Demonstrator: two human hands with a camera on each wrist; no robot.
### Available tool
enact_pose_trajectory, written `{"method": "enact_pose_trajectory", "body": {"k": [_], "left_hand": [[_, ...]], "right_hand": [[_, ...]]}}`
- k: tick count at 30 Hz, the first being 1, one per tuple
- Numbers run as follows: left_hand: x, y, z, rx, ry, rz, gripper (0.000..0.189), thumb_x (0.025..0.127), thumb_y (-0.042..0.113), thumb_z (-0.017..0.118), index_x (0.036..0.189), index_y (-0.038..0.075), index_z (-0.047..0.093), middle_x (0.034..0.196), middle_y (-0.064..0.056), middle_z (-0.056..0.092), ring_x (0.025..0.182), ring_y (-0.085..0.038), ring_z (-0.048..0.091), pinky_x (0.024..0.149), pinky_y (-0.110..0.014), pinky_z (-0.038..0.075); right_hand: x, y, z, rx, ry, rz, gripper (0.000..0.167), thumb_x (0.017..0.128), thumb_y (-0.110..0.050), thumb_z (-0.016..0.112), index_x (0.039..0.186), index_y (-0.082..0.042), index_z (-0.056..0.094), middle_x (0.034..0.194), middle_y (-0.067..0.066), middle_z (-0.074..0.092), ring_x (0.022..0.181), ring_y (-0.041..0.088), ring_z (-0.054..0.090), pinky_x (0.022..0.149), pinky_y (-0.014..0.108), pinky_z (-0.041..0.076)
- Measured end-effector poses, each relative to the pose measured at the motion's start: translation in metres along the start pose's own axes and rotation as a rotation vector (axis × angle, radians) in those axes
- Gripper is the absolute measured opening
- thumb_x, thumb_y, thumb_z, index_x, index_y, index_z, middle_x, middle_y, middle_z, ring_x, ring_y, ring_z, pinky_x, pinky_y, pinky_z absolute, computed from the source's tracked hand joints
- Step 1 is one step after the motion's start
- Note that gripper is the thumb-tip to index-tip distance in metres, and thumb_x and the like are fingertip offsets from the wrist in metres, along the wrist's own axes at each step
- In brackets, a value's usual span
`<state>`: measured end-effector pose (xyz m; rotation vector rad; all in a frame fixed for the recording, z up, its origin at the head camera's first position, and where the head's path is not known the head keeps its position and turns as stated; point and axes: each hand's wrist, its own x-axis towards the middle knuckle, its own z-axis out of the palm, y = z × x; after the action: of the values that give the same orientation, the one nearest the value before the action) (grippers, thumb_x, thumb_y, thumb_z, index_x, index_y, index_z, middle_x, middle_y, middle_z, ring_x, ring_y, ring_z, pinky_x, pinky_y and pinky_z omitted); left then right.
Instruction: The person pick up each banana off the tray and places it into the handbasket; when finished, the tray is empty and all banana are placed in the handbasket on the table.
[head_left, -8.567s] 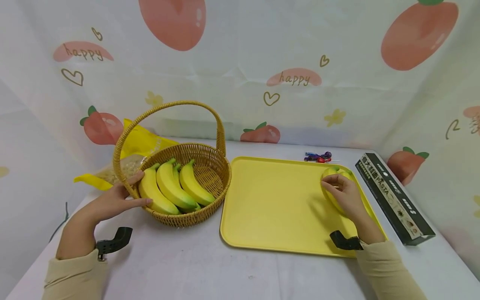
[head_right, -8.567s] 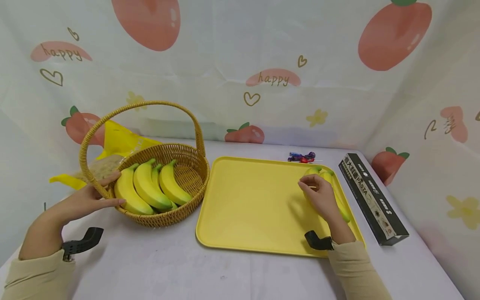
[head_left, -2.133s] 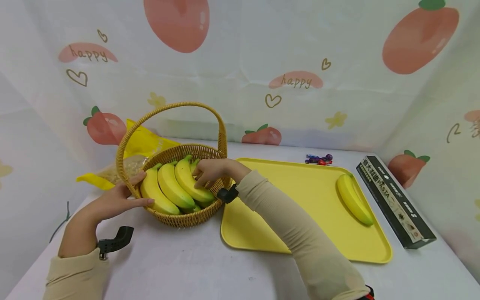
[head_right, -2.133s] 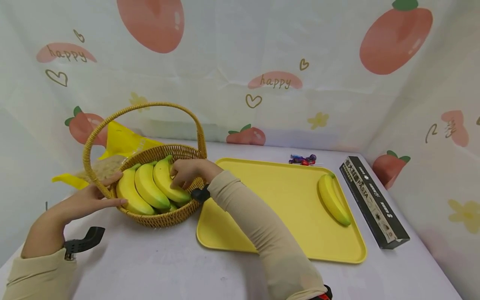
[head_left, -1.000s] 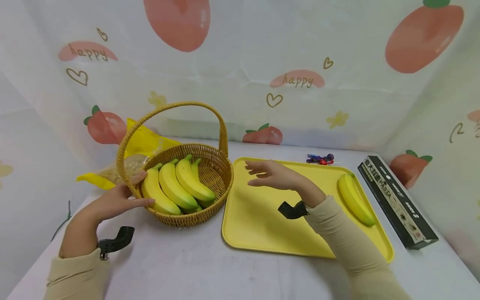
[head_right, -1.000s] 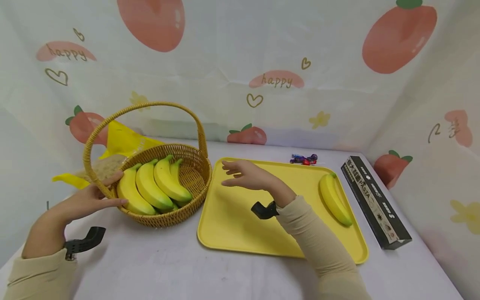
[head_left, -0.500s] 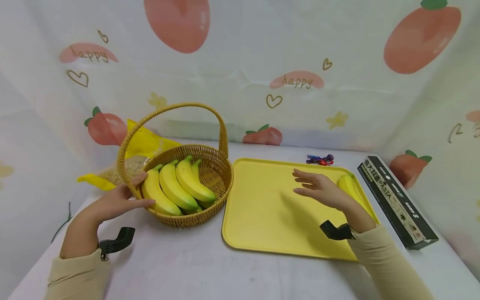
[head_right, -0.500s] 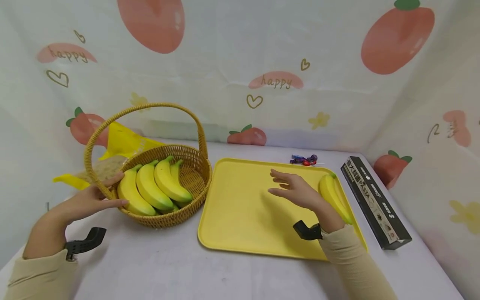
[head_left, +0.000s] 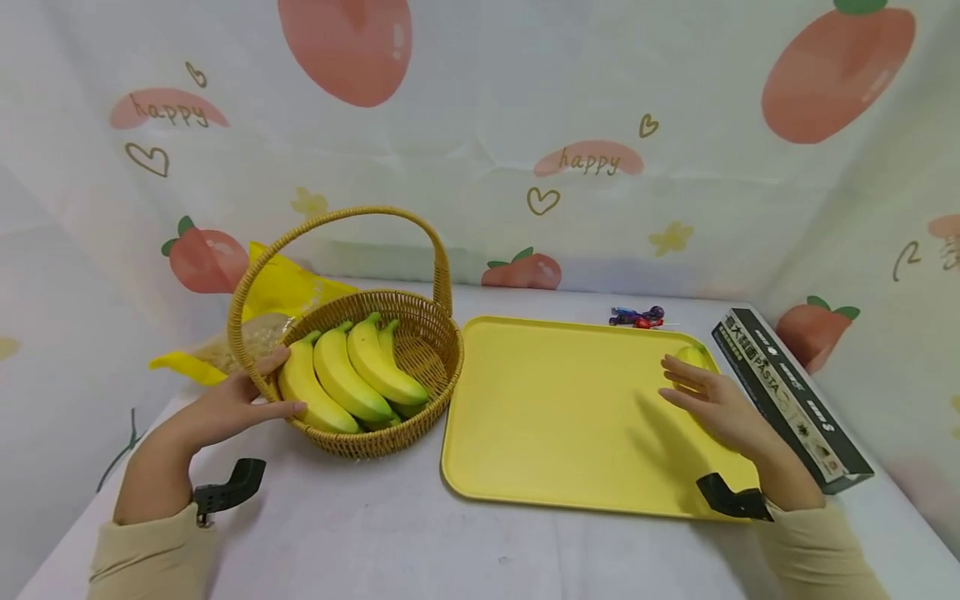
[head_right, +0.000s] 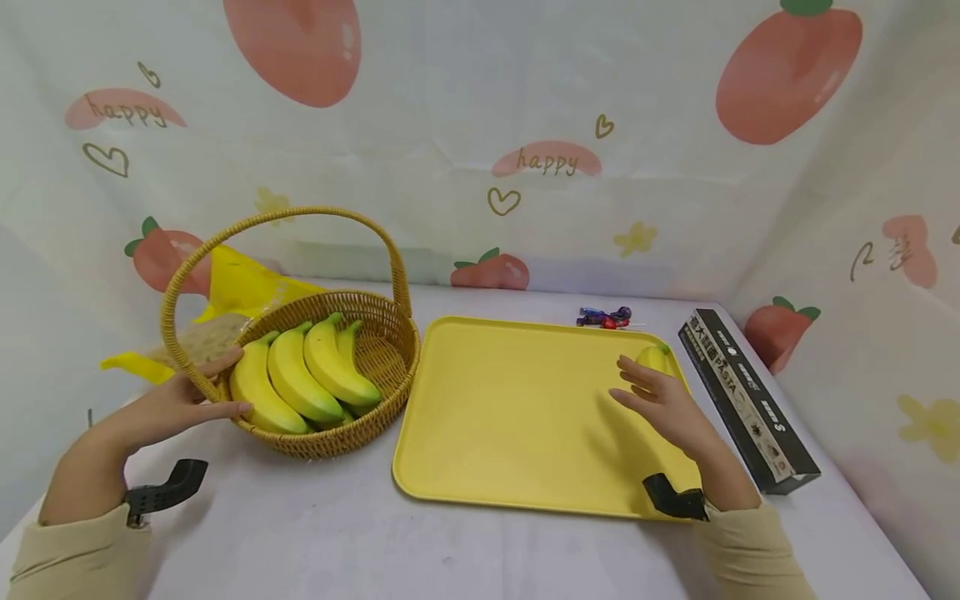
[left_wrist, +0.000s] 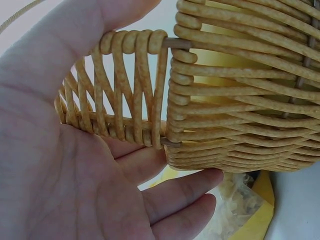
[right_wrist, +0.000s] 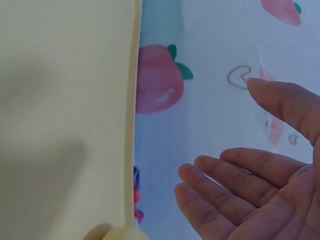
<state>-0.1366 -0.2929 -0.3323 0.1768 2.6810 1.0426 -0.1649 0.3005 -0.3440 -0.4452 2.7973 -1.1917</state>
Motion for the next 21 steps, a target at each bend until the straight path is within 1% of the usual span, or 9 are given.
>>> {"method": "enact_pose_trajectory", "body": {"k": [3,6,7,10,14,15,17,19,21], "left_hand": [[0.000,0.000,0.000,-0.006,0.001,0.008,0.095,0.086,0.041,0.063,0.151,0.014,-0.002,0.148,-0.034,0.019,0.130,-0.053,0.025,0.097,-0.067,0.030],[-0.001,-0.001,0.000,-0.008,-0.003,0.005,0.094,0.087,0.040,0.062,0.151,0.014,-0.002,0.147,-0.035,0.019,0.130,-0.052,0.026,0.097,-0.067,0.031],[-0.001,-0.001,-0.001,-0.008,-0.004,0.004,0.094,0.087,0.040,0.062,0.151,0.014,-0.002,0.147,-0.035,0.020,0.130,-0.052,0.027,0.097,-0.067,0.031],[-0.002,-0.002,-0.001,0.003,-0.005,0.000,0.094,0.087,0.041,0.062,0.151,0.014,-0.002,0.146,-0.036,0.021,0.129,-0.051,0.028,0.096,-0.066,0.032],[-0.001,-0.002,-0.001,0.003,-0.003,0.015,0.093,0.087,0.040,0.062,0.151,0.013,-0.001,0.146,-0.035,0.021,0.129,-0.051,0.028,0.096,-0.066,0.031],[-0.001,-0.002,-0.001,0.002,-0.005,0.016,0.093,0.087,0.040,0.062,0.151,0.013,-0.001,0.146,-0.035,0.021,0.129,-0.051,0.028,0.096,-0.066,0.031],[0.000,-0.002,-0.001,-0.003,-0.005,0.017,0.093,0.087,0.039,0.062,0.151,0.013,-0.001,0.146,-0.036,0.021,0.129,-0.051,0.028,0.096,-0.066,0.032],[0.000,-0.002,-0.001,-0.008,-0.005,0.014,0.093,0.087,0.039,0.062,0.151,0.013,-0.001,0.146,-0.036,0.021,0.129,-0.050,0.029,0.096,-0.066,0.032],[0.000,-0.002,-0.001,-0.011,-0.005,0.015,0.093,0.087,0.039,0.062,0.151,0.013,-0.001,0.145,-0.036,0.021,0.129,-0.050,0.029,0.096,-0.066,0.032]], "right_hand": [[-0.005,0.009,-0.002,0.001,0.052,0.042,0.057,0.095,-0.023,0.054,0.140,0.005,0.035,0.138,0.030,0.042,0.110,-0.010,0.048,0.079,0.001,0.039],[-0.008,0.018,-0.002,0.008,0.077,0.060,0.058,0.094,-0.024,0.055,0.140,0.005,0.035,0.138,0.030,0.041,0.108,-0.015,0.044,0.079,0.000,0.039],[-0.008,0.020,-0.002,0.011,0.082,0.059,0.059,0.094,-0.024,0.055,0.140,0.005,0.035,0.138,0.030,0.040,0.111,-0.011,0.047,0.079,-0.001,0.039],[-0.009,0.028,-0.002,0.024,0.107,0.043,0.059,0.093,-0.023,0.057,0.140,0.004,0.035,0.139,0.031,0.040,0.112,-0.012,0.045,0.080,-0.001,0.038],[-0.012,0.038,-0.002,0.032,0.162,0.047,0.059,0.093,-0.023,0.058,0.140,0.004,0.036,0.141,0.025,0.039,0.105,-0.022,0.038,0.081,-0.002,0.037],[-0.012,0.040,-0.003,0.032,0.168,0.054,0.059,0.093,-0.024,0.058,0.140,0.004,0.035,0.143,0.023,0.038,0.108,-0.020,0.039,0.082,-0.003,0.036],[-0.012,0.043,-0.004,0.029,0.174,0.070,0.061,0.093,-0.025,0.057,0.141,0.004,0.034,0.145,0.020,0.036,0.121,-0.007,0.042,0.083,-0.003,0.035],[-0.012,0.046,-0.006,0.019,0.174,0.098,0.063,0.093,-0.028,0.057,0.142,0.003,0.032,0.147,0.018,0.033,0.130,0.013,0.042,0.083,-0.004,0.034],[-0.012,0.048,-0.008,0.011,0.176,0.118,0.065,0.093,-0.029,0.057,0.142,0.004,0.031,0.147,0.022,0.032,0.131,0.034,0.038,0.082,-0.004,0.034]]}}
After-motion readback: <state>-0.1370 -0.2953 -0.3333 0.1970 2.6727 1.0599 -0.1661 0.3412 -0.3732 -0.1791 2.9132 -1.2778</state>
